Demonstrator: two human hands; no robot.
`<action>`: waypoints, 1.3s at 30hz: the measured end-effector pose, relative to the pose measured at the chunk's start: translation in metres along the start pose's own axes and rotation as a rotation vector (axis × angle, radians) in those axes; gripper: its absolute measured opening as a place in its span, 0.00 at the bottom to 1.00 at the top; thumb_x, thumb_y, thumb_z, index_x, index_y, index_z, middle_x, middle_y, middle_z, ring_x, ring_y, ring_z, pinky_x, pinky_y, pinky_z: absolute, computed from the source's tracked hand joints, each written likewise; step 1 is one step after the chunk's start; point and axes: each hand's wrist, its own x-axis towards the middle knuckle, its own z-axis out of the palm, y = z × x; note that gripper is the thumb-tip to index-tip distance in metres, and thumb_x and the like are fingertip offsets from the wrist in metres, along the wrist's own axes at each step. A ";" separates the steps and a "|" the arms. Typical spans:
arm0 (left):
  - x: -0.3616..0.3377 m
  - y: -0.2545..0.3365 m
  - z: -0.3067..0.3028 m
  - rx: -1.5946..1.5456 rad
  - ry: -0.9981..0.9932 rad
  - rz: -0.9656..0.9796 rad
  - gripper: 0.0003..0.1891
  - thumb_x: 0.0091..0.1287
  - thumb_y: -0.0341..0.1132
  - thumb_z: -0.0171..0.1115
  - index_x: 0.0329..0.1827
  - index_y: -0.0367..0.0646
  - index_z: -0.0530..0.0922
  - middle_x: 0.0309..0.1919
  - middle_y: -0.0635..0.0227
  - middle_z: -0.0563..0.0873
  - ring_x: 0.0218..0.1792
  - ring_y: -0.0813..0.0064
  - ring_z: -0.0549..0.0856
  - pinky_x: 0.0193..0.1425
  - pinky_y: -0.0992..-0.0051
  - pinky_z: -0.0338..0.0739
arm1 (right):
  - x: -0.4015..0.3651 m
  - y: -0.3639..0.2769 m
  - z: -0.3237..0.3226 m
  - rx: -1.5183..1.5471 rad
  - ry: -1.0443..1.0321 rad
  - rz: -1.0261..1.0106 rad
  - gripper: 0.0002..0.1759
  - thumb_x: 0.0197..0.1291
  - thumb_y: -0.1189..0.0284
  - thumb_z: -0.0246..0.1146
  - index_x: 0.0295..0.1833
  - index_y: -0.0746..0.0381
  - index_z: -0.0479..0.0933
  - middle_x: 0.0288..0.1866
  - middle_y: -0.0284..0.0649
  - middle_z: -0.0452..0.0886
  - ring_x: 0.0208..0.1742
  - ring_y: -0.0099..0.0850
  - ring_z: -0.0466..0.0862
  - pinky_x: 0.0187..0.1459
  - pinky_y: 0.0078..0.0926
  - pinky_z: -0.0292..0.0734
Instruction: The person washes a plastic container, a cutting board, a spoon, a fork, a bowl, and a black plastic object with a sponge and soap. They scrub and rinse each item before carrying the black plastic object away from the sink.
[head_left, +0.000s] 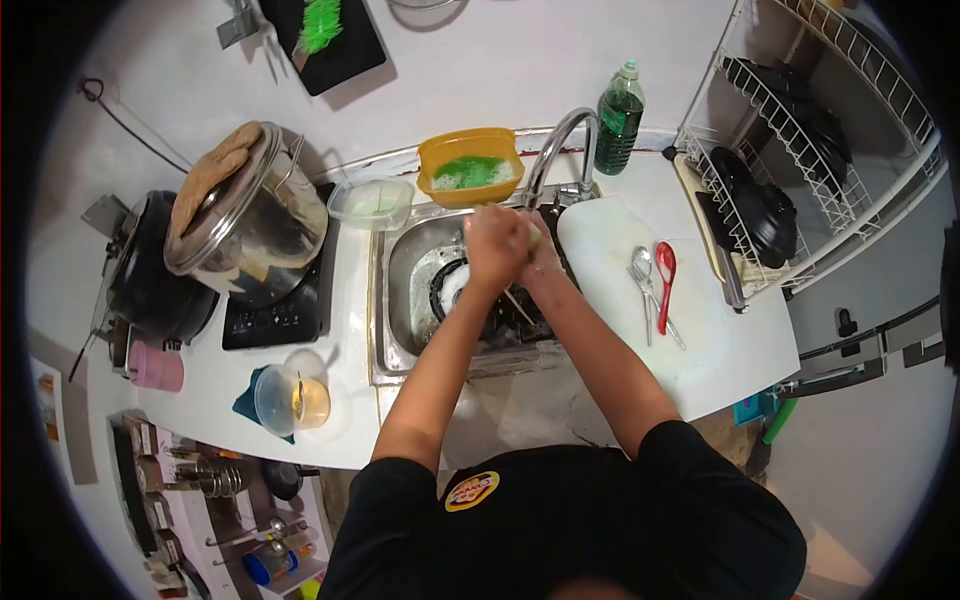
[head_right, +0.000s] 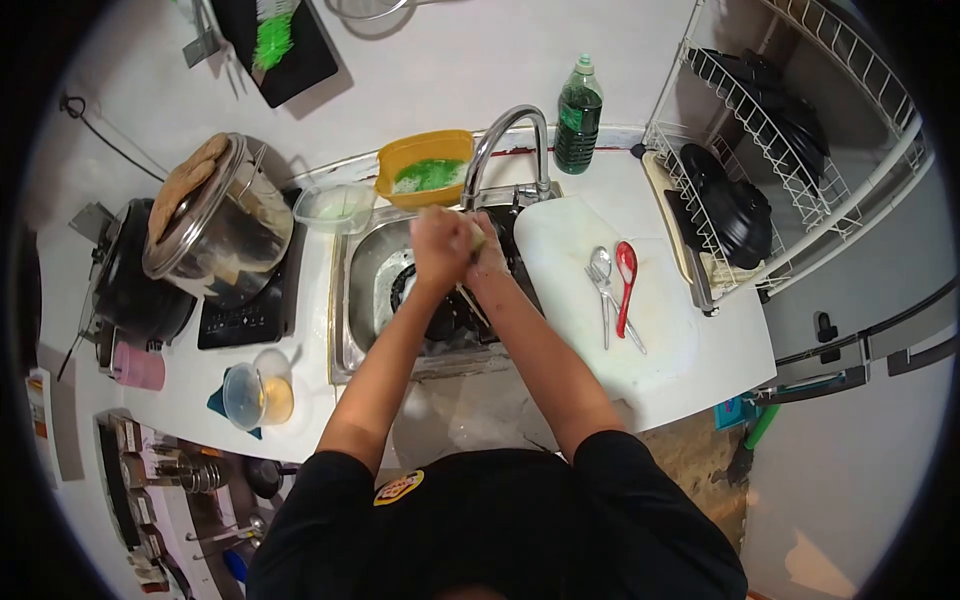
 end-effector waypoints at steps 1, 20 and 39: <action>0.004 -0.009 -0.001 -0.052 0.099 -0.101 0.09 0.54 0.34 0.61 0.21 0.40 0.73 0.23 0.59 0.74 0.30 0.55 0.73 0.37 0.60 0.67 | -0.026 0.002 0.028 -0.166 0.069 0.136 0.15 0.52 0.57 0.59 0.39 0.55 0.75 0.34 0.34 0.80 0.35 0.32 0.80 0.41 0.34 0.78; 0.014 0.003 0.007 -0.198 -0.307 -0.350 0.18 0.66 0.43 0.51 0.32 0.35 0.77 0.21 0.51 0.80 0.22 0.61 0.82 0.31 0.62 0.77 | -0.112 0.010 0.031 -1.545 0.094 -0.381 0.44 0.37 0.57 0.73 0.59 0.59 0.59 0.40 0.45 0.78 0.42 0.43 0.80 0.40 0.49 0.79; 0.007 0.020 0.005 -0.024 -0.359 -0.230 0.18 0.66 0.42 0.48 0.28 0.36 0.78 0.27 0.44 0.80 0.32 0.44 0.79 0.35 0.57 0.72 | -0.123 0.013 0.024 -1.741 0.123 -0.611 0.35 0.38 0.72 0.71 0.55 0.62 0.65 0.47 0.44 0.77 0.47 0.40 0.78 0.50 0.32 0.73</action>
